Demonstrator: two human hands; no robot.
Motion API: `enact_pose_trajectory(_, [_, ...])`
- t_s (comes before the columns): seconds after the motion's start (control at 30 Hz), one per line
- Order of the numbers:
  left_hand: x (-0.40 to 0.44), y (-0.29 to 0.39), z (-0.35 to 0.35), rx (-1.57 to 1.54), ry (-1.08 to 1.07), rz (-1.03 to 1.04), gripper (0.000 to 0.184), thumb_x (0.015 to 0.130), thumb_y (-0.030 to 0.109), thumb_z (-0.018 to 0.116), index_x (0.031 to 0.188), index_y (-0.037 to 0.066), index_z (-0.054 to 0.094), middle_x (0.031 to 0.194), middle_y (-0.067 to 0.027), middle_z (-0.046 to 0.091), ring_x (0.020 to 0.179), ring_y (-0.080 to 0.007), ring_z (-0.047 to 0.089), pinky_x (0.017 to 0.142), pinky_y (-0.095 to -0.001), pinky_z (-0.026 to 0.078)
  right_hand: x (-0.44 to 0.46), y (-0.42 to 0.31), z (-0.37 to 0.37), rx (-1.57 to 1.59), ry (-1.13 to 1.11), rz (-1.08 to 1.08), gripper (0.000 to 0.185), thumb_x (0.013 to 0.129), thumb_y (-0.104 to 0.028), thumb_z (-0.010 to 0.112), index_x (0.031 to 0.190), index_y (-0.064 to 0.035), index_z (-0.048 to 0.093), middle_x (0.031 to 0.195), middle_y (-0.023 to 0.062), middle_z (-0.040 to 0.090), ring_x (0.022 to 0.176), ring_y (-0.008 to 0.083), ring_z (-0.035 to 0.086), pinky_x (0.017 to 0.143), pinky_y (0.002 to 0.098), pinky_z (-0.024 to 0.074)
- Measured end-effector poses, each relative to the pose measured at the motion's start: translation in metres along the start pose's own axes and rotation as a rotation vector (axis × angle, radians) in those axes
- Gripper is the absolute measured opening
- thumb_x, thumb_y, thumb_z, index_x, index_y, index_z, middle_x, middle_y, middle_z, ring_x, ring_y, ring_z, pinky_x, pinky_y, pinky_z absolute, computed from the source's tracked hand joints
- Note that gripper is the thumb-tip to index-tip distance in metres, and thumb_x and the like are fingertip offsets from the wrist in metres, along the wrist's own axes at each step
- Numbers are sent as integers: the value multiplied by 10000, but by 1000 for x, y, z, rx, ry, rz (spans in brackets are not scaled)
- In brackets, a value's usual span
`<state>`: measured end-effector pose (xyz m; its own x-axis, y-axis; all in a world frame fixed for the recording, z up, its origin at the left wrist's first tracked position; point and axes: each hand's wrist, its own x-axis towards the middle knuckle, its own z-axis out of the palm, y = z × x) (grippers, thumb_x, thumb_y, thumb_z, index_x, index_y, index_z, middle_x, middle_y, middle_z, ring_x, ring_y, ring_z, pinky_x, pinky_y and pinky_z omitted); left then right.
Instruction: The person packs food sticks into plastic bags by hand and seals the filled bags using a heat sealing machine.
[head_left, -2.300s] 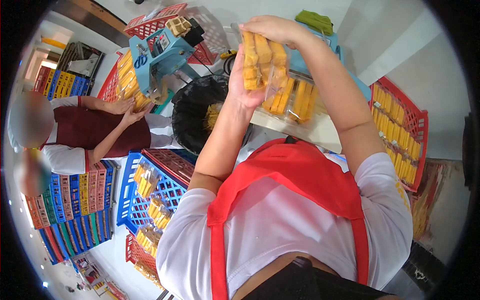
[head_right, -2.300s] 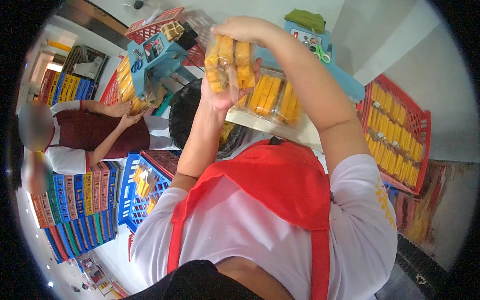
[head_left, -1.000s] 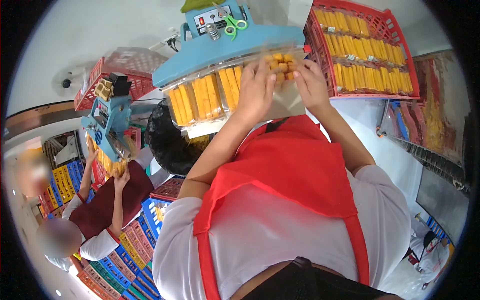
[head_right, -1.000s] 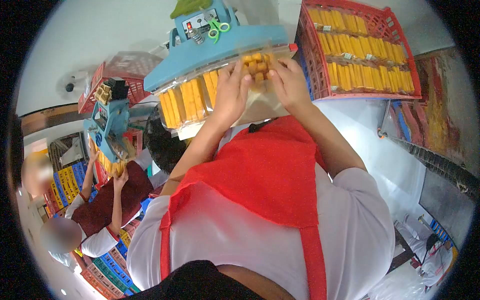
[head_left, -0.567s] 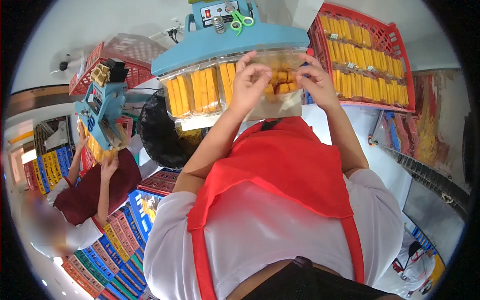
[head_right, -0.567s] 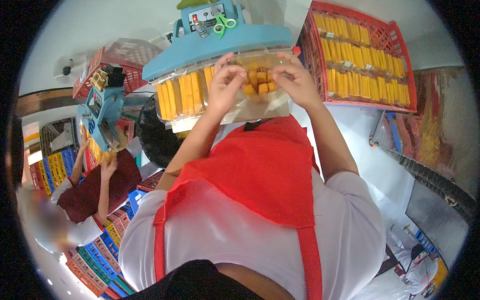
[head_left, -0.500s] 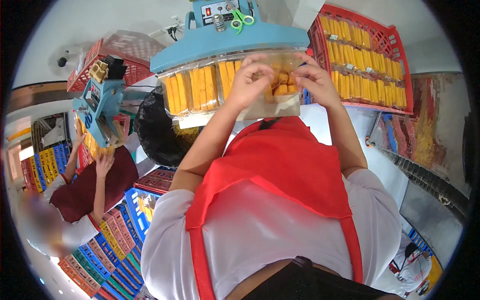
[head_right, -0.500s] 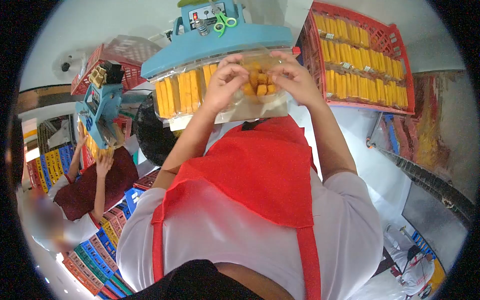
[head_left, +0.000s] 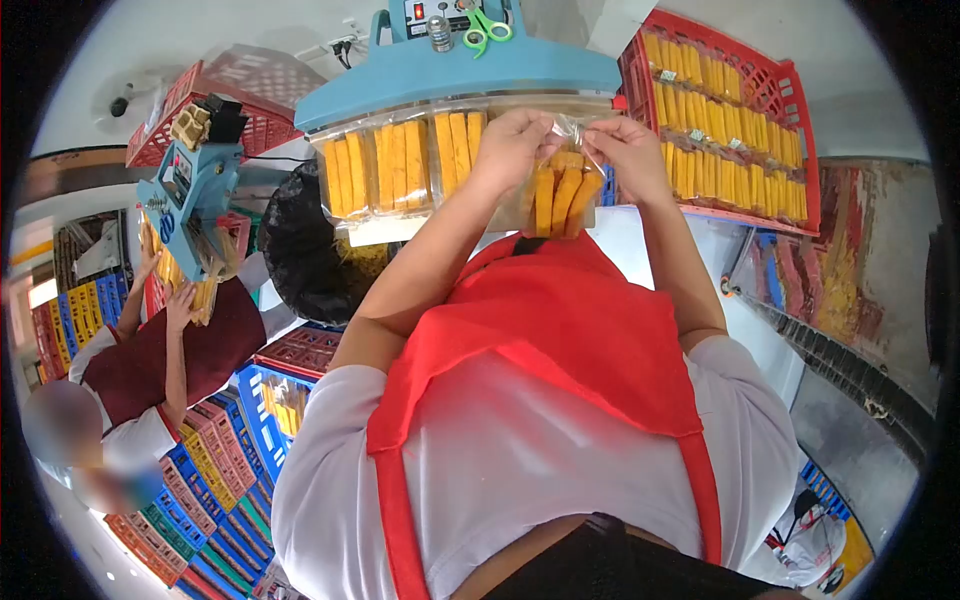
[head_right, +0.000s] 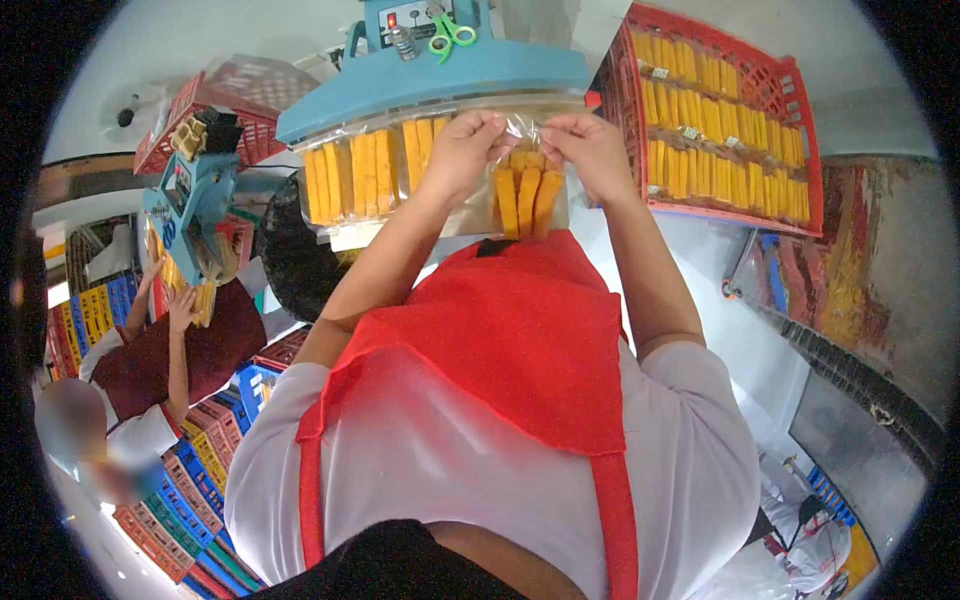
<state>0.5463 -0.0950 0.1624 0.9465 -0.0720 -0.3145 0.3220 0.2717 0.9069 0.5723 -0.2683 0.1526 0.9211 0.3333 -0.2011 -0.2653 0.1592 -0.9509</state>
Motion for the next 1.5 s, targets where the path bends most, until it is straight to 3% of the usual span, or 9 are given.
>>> enact_pose_trajectory(0.2, [-9, 12, 13, 124, -21, 197, 280, 791, 49, 536, 1054, 21, 442, 815, -55, 563, 721, -99, 532, 638, -195, 440, -4, -12, 2, 51, -13, 12, 333, 746, -10, 557, 1045, 54, 422, 790, 95, 575, 646, 114, 540, 580, 211, 422])
enact_pose_trajectory(0.33, [-12, 13, 0, 191, -9, 79, 394, 759, 3, 556, 1115, 25, 388, 859, -78, 556, 760, -131, 540, 653, -208, 449, -5, -9, 0, 0, 16, -43, 386, 743, 8, 546, 1089, 52, 382, 814, 114, 575, 689, 124, 545, 601, 215, 429])
enact_pose_trajectory(0.4, [-10, 12, -4, -152, 50, -107, 381, 761, -1, 549, 1107, 26, 392, 899, -91, 543, 796, -144, 538, 674, -213, 453, -6, -8, 1, 11, -3, -51, 406, 741, 13, 543, 1106, 51, 368, 820, 118, 575, 704, 130, 548, 609, 217, 432])
enact_pose_trajectory(0.63, [-7, 5, -9, -246, -72, -65, 336, 766, -7, 538, 1071, 33, 402, 893, -87, 530, 794, -130, 533, 663, -213, 447, -5, -18, 9, -15, -44, -46, 421, 726, 28, 548, 1112, 40, 380, 808, 105, 574, 711, 137, 559, 621, 220, 439])
enact_pose_trajectory(0.83, [-9, -3, -6, 136, 146, 180, 266, 768, -17, 530, 1014, 30, 440, 782, -53, 540, 716, -100, 510, 611, -182, 405, -2, -16, 6, -5, -10, -25, 412, 719, 35, 549, 1099, 35, 391, 799, 99, 562, 703, 134, 551, 608, 211, 433])
enact_pose_trajectory(1.0, [-6, -11, -19, 435, 5, 363, 130, 742, -22, 505, 818, 22, 601, 769, -64, 602, 687, -123, 536, 637, -223, 412, 1, -12, 7, 70, 21, -33, 384, 729, 29, 540, 1085, 33, 393, 812, 106, 554, 689, 133, 546, 594, 212, 431])
enact_pose_trajectory(1.2, [-5, 18, -16, 923, -98, 452, 166, 759, 69, 546, 898, 58, 637, 820, -94, 636, 721, -136, 569, 689, -246, 434, 3, -14, 11, 18, 32, -46, 337, 738, 8, 551, 1041, 30, 405, 801, 102, 562, 692, 128, 544, 587, 211, 430])
enact_pose_trajectory(1.3, [-4, 11, -13, 541, -109, 247, 173, 781, 125, 545, 911, 50, 631, 859, -84, 633, 812, -127, 568, 743, -242, 427, 7, -11, 3, 33, 36, -53, 315, 740, 0, 561, 1018, 26, 417, 784, 94, 570, 695, 123, 540, 597, 207, 429])
enact_pose_trajectory(1.5, [5, 11, -11, 560, -276, 280, 184, 792, 133, 542, 937, 53, 622, 900, -84, 626, 840, -121, 566, 761, -231, 424, 11, -5, -9, 28, -13, -77, 269, 744, -4, 564, 990, 15, 457, 776, 76, 585, 698, 104, 548, 635, 198, 424])
